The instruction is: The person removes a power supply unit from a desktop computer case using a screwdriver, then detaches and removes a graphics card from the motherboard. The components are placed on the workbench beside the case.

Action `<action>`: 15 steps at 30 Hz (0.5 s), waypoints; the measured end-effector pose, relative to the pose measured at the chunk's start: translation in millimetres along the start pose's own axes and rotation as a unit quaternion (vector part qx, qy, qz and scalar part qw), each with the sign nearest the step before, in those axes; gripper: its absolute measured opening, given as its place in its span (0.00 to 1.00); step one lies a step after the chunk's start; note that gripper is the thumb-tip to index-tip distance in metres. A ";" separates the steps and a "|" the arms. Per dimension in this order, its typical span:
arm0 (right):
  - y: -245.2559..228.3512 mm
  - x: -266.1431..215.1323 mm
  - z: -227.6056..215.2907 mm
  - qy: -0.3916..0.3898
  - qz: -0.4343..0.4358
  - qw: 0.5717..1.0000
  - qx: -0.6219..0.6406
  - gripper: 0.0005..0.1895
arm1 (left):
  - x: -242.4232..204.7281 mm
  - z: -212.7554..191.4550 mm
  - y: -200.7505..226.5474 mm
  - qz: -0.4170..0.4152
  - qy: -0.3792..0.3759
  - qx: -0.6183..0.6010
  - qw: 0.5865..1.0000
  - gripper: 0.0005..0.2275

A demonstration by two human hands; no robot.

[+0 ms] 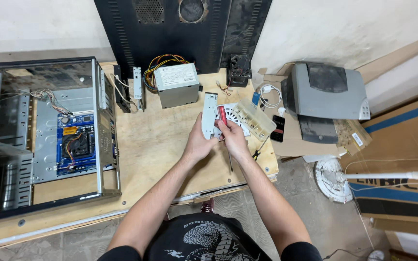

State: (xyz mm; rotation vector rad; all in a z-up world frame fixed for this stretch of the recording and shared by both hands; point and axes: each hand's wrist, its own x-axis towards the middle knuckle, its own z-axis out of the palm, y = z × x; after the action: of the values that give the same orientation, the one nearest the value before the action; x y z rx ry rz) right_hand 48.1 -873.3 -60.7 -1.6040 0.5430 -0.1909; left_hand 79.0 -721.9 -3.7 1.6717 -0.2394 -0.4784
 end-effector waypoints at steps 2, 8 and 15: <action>8.1 20.9 -12.5 -0.009 -0.013 1.000 -0.020 0.17 | 22.7 12.0 -1.9 0.005 0.033 0.002 0.999 0.51; -27.4 1.5 -41.8 -0.016 0.019 1.000 0.003 0.18 | 75.3 34.5 -8.8 0.033 0.119 0.019 0.992 0.43; -31.1 3.4 -76.1 -0.076 0.019 0.997 -0.001 0.18 | 111.9 57.4 16.5 0.075 0.173 0.085 0.978 0.40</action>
State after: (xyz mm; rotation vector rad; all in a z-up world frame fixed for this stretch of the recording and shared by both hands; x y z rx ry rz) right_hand 25.1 -942.1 -22.0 -1.5932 0.4550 -0.0396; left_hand 155.2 -823.0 -12.3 1.8548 -0.1512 -0.0493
